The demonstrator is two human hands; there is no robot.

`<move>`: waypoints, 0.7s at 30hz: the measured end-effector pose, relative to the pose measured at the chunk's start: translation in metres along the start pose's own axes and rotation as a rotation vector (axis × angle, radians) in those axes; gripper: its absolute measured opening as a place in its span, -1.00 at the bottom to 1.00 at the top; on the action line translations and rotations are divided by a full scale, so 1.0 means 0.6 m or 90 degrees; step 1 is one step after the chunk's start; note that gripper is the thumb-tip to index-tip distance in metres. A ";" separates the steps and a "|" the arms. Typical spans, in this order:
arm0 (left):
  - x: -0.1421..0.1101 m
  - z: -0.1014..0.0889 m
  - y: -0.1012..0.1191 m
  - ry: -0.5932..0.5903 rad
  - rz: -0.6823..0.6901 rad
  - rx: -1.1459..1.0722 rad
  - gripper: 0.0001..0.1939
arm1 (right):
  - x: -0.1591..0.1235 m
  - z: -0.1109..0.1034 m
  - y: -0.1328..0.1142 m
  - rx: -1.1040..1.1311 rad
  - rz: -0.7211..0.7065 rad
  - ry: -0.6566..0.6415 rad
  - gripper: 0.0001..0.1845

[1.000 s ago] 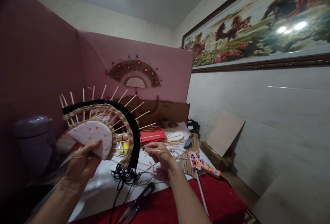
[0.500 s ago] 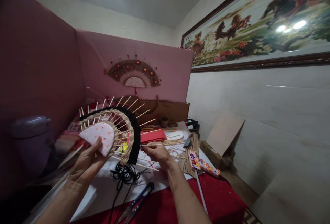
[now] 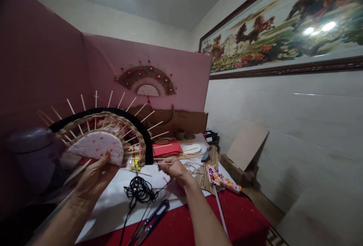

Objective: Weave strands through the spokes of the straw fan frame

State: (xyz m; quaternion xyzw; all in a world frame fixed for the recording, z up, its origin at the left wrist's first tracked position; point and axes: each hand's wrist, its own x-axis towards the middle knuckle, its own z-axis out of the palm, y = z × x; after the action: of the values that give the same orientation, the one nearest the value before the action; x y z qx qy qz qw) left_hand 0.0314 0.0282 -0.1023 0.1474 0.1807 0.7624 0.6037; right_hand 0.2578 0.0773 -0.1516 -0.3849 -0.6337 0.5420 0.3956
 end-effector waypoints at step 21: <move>0.017 0.000 0.003 -0.057 0.049 0.084 -0.57 | 0.018 -0.012 0.008 -0.060 -0.049 0.215 -0.56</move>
State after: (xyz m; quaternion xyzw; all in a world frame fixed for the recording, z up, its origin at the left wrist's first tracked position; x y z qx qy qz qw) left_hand 0.0274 0.0376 -0.1012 0.2281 0.1977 0.7641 0.5702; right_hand 0.2604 0.0908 -0.1549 -0.4638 -0.5972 0.4241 0.4983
